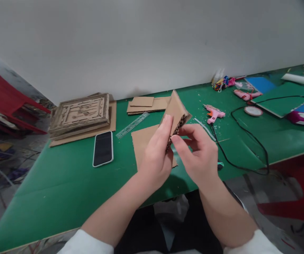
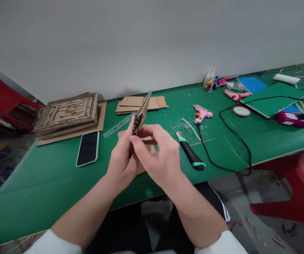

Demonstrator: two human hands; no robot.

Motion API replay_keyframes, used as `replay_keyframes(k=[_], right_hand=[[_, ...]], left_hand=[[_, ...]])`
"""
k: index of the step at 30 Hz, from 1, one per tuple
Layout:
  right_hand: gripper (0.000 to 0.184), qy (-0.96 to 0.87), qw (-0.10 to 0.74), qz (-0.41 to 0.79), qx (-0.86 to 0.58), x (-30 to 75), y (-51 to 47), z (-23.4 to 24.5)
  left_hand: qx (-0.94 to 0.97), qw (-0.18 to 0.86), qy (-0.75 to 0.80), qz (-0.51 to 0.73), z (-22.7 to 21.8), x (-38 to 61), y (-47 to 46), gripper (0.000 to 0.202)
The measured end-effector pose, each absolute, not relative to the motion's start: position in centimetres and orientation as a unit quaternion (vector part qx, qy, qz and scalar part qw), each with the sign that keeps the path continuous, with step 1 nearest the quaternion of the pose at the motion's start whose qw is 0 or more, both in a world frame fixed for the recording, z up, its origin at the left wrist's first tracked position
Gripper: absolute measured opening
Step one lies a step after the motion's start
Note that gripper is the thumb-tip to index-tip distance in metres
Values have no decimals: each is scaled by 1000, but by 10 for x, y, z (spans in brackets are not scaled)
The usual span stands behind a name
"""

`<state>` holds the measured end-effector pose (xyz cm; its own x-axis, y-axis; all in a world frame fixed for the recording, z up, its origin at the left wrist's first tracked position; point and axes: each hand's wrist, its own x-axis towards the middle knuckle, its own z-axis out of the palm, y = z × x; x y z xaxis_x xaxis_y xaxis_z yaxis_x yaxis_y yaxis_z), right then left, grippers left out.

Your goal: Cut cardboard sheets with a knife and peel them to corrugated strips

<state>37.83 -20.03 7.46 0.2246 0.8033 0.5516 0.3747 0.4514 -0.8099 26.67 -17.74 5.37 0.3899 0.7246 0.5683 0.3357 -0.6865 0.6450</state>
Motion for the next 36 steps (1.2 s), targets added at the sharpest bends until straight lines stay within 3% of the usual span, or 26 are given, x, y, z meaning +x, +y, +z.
replay_keyframes(k=[4,10,14,36], right_hand=[[7,-587,621,205,-477,380,-200,74],[10,-654,535,173,-506,390,-200,80],[10,-645,528,142,-534,390,-198,79],[12,-661,490,60,-565,392,-197,73]], left_hand=[[819,163,337,434,53,266,-173,58],[836,137,328,418,52,266,-170,60],[844,114,324,412,50,267,-169,60],[856,88,340,379,53,268,-171,57]])
